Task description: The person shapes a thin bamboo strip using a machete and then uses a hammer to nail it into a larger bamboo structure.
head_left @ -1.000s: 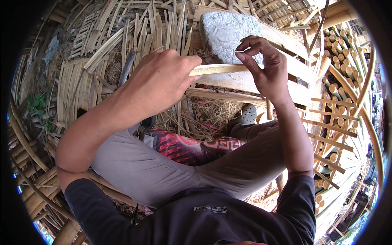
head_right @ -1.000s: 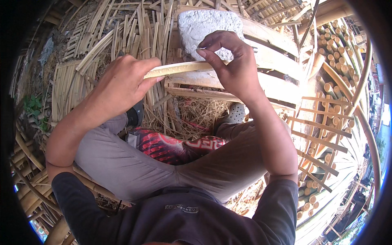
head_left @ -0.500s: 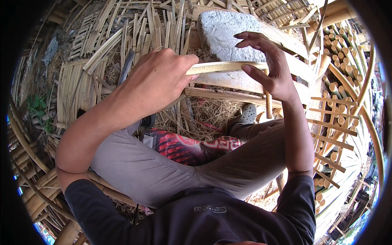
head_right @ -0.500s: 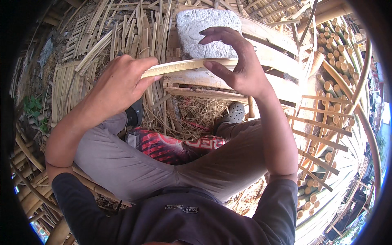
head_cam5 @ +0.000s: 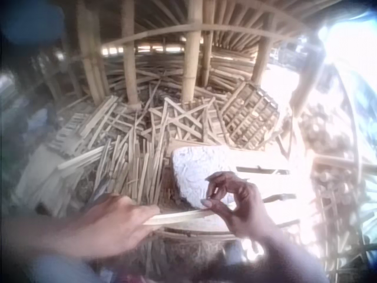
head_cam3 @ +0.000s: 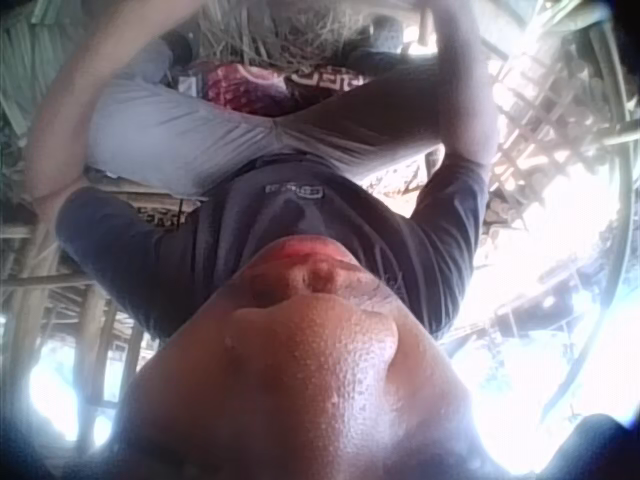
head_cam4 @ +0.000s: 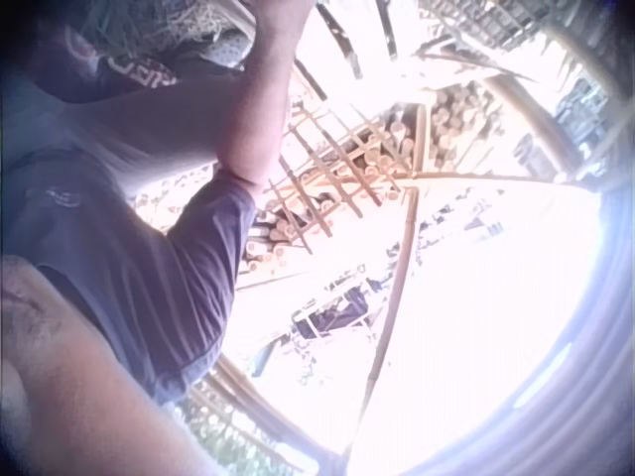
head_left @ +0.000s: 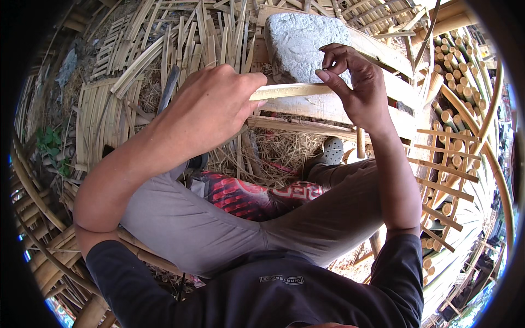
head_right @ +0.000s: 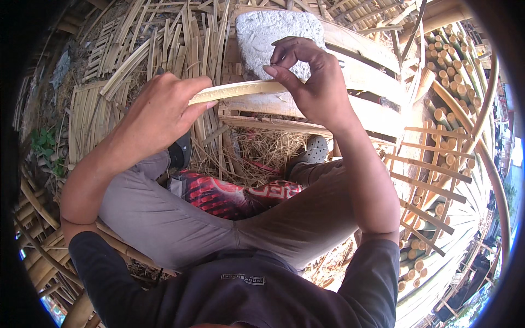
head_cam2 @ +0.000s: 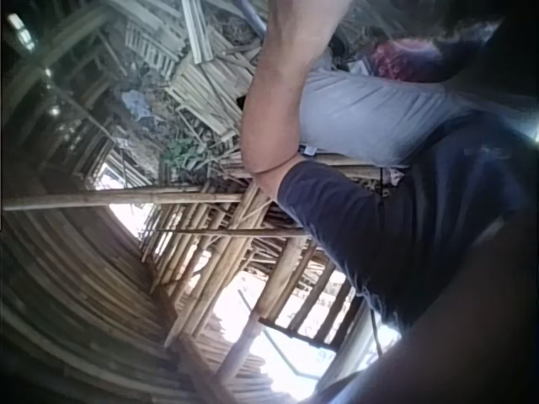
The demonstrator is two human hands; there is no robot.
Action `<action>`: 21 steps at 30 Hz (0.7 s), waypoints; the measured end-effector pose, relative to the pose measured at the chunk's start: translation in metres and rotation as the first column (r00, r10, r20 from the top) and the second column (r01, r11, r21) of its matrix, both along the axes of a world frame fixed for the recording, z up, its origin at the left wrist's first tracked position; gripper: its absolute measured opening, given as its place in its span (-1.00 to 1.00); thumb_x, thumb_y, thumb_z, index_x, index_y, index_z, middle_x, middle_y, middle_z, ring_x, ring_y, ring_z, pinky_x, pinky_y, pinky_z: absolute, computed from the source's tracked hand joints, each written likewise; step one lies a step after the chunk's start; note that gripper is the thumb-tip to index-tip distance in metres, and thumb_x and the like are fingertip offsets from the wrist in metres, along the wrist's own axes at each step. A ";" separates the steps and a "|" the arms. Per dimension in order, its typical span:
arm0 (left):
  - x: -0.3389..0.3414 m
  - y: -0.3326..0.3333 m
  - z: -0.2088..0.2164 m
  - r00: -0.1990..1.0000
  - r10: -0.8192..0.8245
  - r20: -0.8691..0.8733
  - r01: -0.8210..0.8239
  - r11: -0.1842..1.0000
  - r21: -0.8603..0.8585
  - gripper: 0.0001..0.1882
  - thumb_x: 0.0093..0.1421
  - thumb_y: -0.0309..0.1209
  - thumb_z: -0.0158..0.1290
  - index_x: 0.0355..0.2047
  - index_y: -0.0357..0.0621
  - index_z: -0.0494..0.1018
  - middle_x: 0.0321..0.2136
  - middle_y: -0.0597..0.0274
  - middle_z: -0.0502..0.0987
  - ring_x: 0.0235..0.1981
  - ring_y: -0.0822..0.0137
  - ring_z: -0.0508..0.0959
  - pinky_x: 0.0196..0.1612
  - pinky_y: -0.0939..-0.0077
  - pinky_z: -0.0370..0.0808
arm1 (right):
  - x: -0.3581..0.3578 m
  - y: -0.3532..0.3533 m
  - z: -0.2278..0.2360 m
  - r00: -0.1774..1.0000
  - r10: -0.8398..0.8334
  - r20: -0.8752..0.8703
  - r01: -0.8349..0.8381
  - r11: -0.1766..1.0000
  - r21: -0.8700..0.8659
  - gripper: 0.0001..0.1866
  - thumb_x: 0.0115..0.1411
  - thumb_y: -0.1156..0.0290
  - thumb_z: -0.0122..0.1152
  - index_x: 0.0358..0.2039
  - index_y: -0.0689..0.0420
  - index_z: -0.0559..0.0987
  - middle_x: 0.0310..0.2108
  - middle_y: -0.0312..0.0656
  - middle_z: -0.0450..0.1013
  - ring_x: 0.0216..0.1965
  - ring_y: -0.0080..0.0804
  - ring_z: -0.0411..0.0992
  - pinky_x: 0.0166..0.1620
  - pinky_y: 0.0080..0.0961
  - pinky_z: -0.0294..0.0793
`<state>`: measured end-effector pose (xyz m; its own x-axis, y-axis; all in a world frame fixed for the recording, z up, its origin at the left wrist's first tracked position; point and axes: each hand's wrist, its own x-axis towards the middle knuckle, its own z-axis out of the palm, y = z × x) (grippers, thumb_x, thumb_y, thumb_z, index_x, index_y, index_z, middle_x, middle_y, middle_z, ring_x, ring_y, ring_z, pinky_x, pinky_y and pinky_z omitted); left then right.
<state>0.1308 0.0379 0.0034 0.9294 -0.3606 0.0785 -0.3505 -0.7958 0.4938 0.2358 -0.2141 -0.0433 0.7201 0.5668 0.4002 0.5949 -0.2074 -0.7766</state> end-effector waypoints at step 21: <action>-0.001 -0.001 0.004 0.997 0.023 -0.070 -0.021 0.999 0.028 -0.84 0.23 -0.44 0.18 -0.27 -0.32 0.56 -0.67 -0.09 0.48 -0.63 -0.04 0.54 -0.47 0.16 0.45 | -0.006 0.009 -0.003 0.995 0.074 -0.063 -0.077 0.996 -0.038 -0.77 0.03 0.34 0.56 -0.34 0.14 0.71 -0.06 -0.17 0.59 0.00 -0.29 0.54 0.16 -0.32 0.44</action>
